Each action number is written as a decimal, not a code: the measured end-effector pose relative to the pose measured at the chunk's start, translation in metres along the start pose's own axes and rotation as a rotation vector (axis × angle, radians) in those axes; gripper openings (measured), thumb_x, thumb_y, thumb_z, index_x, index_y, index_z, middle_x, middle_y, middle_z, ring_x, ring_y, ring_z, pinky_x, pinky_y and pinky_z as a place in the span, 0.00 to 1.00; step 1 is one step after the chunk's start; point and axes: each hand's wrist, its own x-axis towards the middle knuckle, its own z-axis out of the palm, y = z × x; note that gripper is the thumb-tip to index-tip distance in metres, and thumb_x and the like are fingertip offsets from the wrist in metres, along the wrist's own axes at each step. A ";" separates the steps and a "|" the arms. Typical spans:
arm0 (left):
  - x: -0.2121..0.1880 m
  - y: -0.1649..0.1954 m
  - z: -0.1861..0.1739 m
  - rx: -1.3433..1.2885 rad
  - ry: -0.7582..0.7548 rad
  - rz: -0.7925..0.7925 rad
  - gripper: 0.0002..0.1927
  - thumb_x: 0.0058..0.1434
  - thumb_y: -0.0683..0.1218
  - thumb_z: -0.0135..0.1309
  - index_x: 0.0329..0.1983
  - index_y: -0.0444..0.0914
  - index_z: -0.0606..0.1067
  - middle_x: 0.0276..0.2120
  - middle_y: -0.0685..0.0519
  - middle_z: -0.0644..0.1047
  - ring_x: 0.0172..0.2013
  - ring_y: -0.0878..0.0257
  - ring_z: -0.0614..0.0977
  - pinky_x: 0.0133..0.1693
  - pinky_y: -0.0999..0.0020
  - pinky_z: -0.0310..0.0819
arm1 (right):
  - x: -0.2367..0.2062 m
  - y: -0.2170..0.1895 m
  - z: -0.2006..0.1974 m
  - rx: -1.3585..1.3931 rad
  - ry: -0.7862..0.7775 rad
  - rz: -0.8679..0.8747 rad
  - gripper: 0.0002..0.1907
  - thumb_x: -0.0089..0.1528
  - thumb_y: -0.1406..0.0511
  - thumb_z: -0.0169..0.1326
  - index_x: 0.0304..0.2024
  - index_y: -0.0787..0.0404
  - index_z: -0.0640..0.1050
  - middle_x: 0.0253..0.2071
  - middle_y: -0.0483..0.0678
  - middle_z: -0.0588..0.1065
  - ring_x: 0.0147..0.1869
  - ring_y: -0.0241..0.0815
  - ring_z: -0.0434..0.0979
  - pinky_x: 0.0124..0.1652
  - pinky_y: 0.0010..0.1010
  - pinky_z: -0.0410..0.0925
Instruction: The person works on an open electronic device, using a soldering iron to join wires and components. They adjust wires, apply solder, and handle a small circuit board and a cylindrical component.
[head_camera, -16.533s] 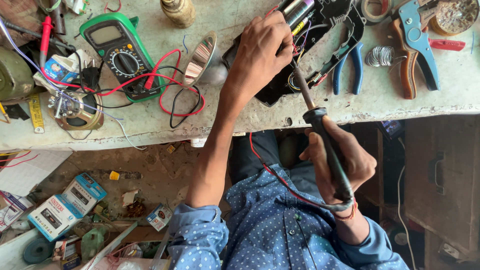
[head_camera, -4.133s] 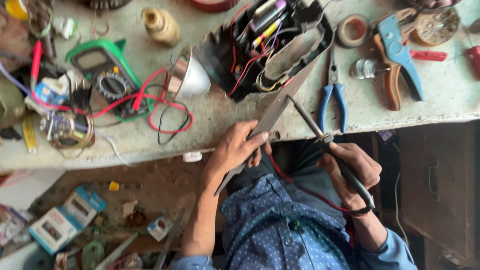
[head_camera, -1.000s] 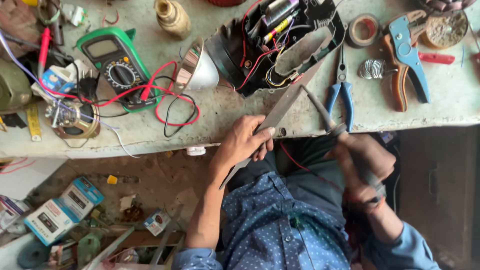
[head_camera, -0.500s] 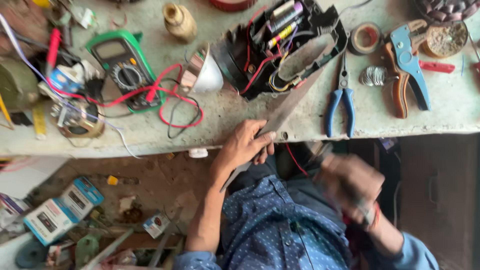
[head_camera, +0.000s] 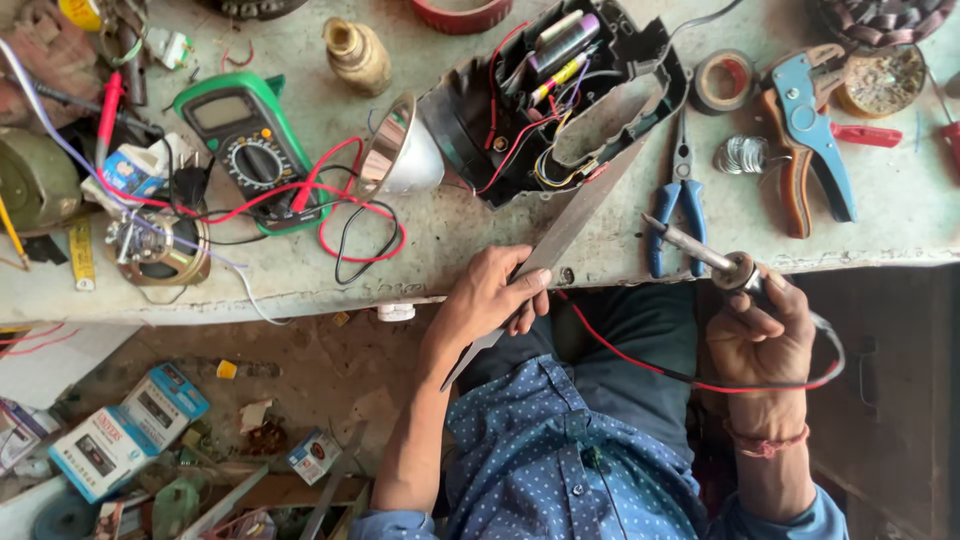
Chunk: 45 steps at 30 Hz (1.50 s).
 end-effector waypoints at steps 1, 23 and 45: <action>0.000 0.000 0.000 0.015 -0.002 0.006 0.13 0.69 0.46 0.50 0.35 0.30 0.73 0.23 0.49 0.78 0.16 0.68 0.76 0.18 0.71 0.69 | 0.000 -0.001 -0.001 0.077 -0.003 0.047 0.14 0.75 0.69 0.49 0.54 0.80 0.74 0.42 0.61 0.76 0.24 0.26 0.69 0.28 0.13 0.66; -0.003 0.006 0.001 -0.022 -0.006 0.001 0.12 0.70 0.46 0.50 0.36 0.30 0.73 0.23 0.49 0.78 0.17 0.68 0.76 0.19 0.71 0.69 | -0.023 0.039 0.064 -1.523 -0.131 -0.485 0.07 0.70 0.75 0.52 0.50 0.71 0.77 0.35 0.55 0.79 0.38 0.42 0.82 0.42 0.26 0.75; 0.000 0.004 0.001 0.026 0.002 0.042 0.13 0.70 0.46 0.50 0.34 0.30 0.73 0.23 0.49 0.78 0.17 0.67 0.77 0.19 0.71 0.70 | -0.027 0.045 0.080 -1.787 -0.185 -0.656 0.07 0.71 0.73 0.52 0.49 0.66 0.79 0.35 0.52 0.80 0.37 0.41 0.82 0.41 0.28 0.73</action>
